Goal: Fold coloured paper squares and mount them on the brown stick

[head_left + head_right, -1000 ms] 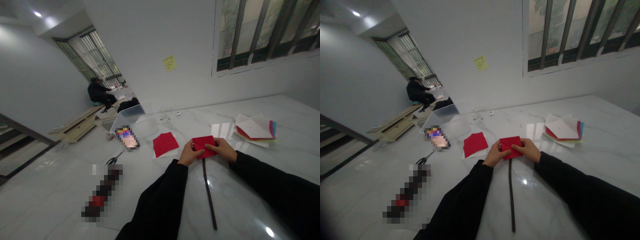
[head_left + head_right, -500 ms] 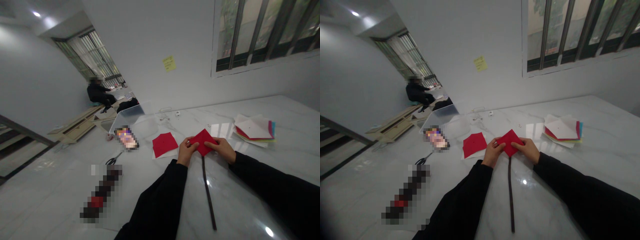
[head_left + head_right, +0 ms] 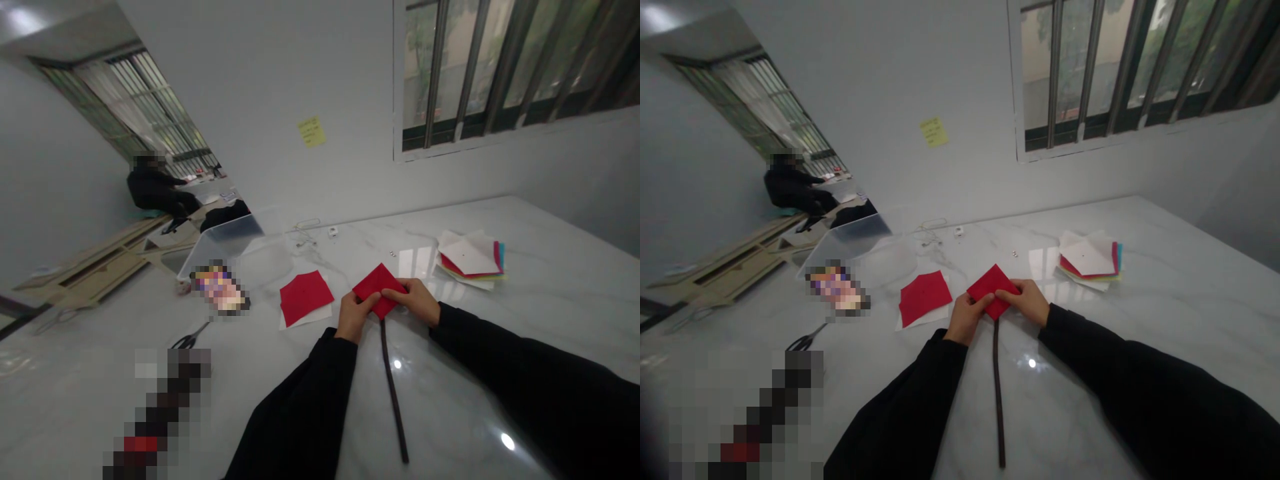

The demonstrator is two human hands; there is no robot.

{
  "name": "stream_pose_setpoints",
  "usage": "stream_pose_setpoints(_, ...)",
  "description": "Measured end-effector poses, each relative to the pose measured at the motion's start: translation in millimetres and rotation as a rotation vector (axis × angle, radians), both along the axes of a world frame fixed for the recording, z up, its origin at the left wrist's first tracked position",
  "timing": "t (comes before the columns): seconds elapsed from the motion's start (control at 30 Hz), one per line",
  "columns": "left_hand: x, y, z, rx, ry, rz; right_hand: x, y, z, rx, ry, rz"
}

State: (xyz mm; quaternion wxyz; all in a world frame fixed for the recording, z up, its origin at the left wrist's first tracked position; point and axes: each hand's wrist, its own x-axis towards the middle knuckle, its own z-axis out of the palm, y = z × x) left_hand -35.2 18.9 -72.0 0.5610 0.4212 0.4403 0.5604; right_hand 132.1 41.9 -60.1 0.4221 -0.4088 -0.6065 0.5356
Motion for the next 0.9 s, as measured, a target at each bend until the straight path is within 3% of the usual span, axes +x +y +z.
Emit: stream_pose_setpoints(0.9, 5.1, -3.8, 0.2, -0.069, -0.095, 0.029, 2.5, -2.9, -9.6, 0.018, -0.028, 0.005)
